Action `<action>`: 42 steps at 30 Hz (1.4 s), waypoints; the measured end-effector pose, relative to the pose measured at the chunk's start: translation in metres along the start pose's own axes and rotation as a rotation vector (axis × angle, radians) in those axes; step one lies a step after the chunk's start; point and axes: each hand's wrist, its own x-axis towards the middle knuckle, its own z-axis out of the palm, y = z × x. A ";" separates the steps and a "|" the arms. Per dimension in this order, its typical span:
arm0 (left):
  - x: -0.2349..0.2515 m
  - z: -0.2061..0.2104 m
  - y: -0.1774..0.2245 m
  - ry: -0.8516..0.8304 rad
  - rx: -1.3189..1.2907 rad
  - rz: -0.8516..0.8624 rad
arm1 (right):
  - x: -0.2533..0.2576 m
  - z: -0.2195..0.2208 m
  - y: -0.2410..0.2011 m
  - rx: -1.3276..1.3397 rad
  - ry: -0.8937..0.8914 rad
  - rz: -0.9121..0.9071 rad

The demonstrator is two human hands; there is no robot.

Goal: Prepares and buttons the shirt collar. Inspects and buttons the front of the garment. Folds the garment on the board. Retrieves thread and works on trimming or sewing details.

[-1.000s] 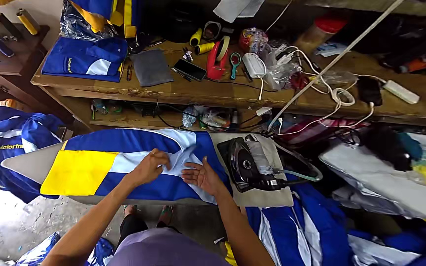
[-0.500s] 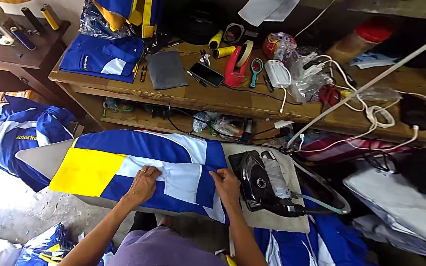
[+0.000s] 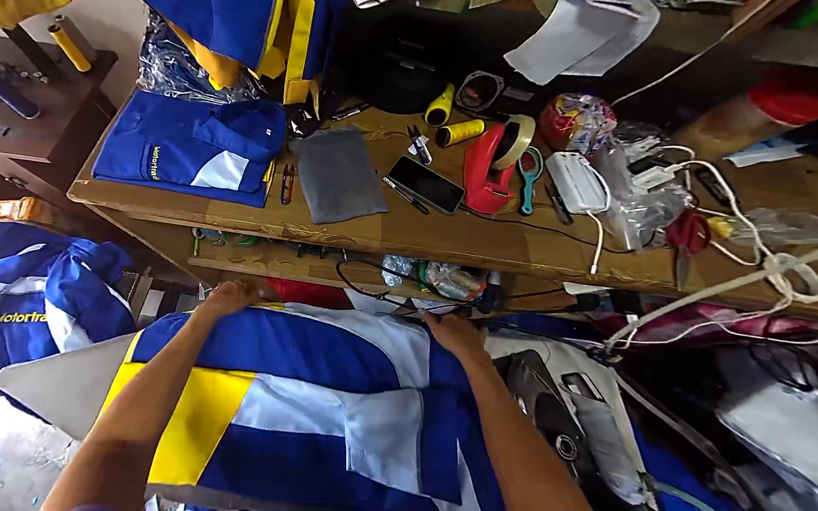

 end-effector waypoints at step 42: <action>-0.249 0.114 0.017 0.666 0.020 0.130 | -0.195 0.103 0.106 1.174 0.108 -0.374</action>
